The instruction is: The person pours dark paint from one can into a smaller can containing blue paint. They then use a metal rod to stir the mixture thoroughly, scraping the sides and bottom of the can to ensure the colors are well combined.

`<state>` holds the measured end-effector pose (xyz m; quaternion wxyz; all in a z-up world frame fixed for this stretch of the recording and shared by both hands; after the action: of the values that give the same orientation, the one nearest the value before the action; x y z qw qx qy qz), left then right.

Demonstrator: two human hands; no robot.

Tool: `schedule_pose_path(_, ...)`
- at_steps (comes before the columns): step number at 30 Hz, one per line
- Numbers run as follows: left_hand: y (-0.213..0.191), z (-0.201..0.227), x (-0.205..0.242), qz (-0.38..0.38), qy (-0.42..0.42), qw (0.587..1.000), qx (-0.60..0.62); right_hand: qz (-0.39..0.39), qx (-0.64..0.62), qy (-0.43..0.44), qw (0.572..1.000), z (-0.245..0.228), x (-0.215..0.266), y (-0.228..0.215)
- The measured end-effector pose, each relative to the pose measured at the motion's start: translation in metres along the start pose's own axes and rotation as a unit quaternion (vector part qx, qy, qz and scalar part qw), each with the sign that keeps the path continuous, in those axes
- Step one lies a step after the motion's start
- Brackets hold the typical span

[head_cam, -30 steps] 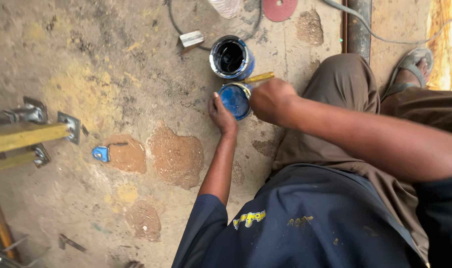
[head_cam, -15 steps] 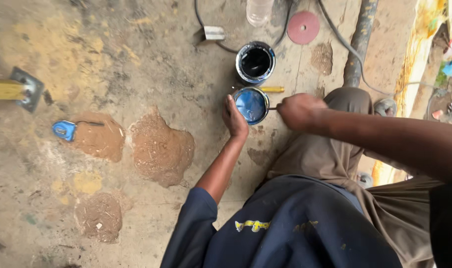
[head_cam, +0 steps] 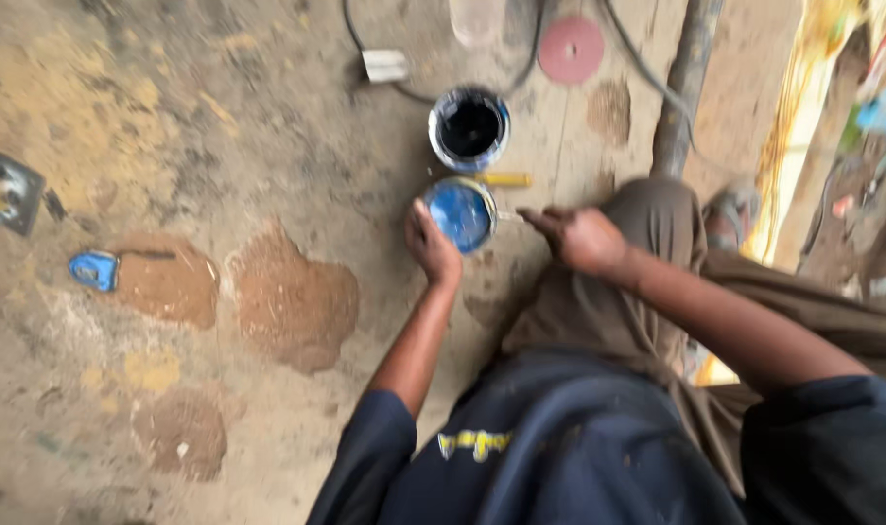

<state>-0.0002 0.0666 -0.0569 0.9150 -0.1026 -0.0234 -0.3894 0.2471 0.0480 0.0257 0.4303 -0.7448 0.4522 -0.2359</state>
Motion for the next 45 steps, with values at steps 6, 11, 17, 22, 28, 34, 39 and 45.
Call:
schedule_pose_path(6,0.019,0.037,-0.01,-0.042,0.065,0.996,0.042,0.048,0.007,0.04,0.998,-0.028,-0.02,-0.047)
schedule_pose_path(11,0.019,0.028,-0.008,-0.107,0.023,0.991,0.076,0.011,0.14,0.003,0.99,-0.046,-0.019,-0.054)
schedule_pose_path(17,0.051,0.044,-0.023,-0.295,0.08,0.952,0.015,-0.047,0.174,-0.004,0.984,-0.032,-0.022,-0.047)
schedule_pose_path(22,0.077,0.051,-0.023,-0.534,0.101,0.823,-0.167,-0.018,0.116,-0.012,0.993,-0.077,0.001,-0.018)
schedule_pose_path(28,0.064,0.078,-0.031,-0.444,0.151,0.859,-0.206,0.067,-0.034,0.1,0.992,-0.076,0.017,-0.019)
schedule_pose_path(34,0.013,0.082,-0.023,-0.22,0.158,0.957,-0.107,0.113,-0.114,0.154,0.975,-0.045,0.029,-0.042)
schedule_pose_path(39,0.01,0.07,-0.019,-0.197,0.129,0.968,-0.088,0.065,-0.052,0.158,0.984,-0.047,0.023,-0.044)
schedule_pose_path(45,0.004,0.066,-0.026,-0.162,0.141,0.96,-0.178,0.121,0.059,0.011,0.991,-0.069,0.015,-0.053)
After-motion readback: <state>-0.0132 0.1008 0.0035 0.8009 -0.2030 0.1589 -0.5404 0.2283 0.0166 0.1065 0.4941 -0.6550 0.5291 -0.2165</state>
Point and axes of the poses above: each hand's wrist, its own x-axis away from the middle knuckle, its own y-axis out of the palm, z = x × y, the point moved 10 cm from there along -x, towards the middle knuckle, and after that the axes turned 13 degrees about z, right-handed, at the moved point
